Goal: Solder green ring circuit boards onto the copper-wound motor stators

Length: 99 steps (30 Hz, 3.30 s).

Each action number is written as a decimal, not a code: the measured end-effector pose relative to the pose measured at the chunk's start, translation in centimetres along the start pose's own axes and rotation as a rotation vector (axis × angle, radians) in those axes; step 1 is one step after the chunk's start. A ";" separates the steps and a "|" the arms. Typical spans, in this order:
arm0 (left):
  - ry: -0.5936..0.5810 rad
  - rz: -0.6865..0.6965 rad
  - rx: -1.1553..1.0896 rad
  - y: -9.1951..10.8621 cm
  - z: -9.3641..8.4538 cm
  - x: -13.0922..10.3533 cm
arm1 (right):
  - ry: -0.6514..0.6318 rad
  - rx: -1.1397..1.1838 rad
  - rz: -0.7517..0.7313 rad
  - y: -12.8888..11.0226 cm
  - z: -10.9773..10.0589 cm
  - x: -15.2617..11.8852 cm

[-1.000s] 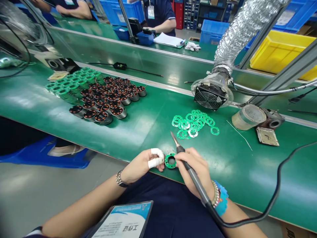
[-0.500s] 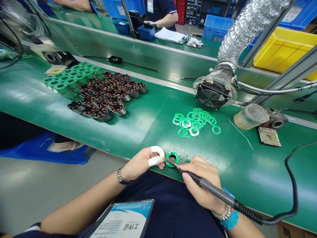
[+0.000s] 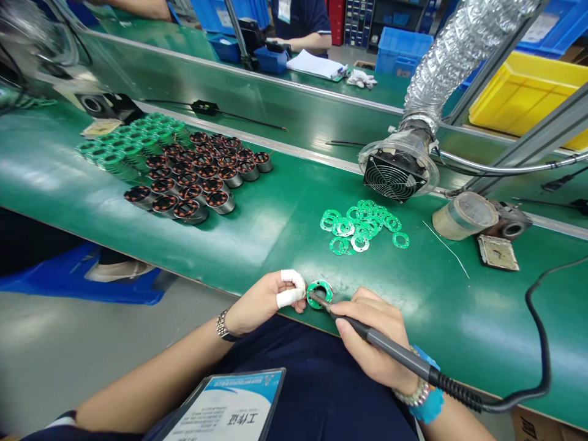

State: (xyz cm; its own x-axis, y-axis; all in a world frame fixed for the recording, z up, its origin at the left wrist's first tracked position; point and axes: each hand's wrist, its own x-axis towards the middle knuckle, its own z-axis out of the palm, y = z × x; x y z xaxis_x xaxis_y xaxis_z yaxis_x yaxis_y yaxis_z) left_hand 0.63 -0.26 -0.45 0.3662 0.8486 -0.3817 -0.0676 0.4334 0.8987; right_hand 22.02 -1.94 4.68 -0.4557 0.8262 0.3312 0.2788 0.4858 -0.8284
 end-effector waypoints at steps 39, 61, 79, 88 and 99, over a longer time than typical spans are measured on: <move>0.054 0.166 0.244 0.2 1.8 -0.4 | -0.016 -0.261 -0.064 2.8 2.7 0.2; 0.044 0.061 0.108 -0.8 1.0 -0.5 | 0.088 -0.114 -0.102 1.0 0.1 -0.4; 0.039 0.043 0.132 -0.5 0.9 -0.5 | -0.014 0.029 0.007 0.0 -0.1 -0.5; 0.040 0.044 0.124 -0.6 0.8 -0.4 | 0.049 -0.019 -0.021 0.6 -0.5 -1.0; 0.033 0.127 0.112 -1.0 0.8 -0.3 | -0.014 -0.238 -0.064 4.3 2.9 -0.2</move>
State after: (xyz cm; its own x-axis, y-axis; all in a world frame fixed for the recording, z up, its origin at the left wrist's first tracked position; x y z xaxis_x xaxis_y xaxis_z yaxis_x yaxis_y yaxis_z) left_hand 1.37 -1.19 -1.06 0.3308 0.9047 -0.2686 -0.0066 0.2868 0.9580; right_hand 20.83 -0.80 -0.29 -0.4901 0.7885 0.3717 0.4394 0.5917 -0.6759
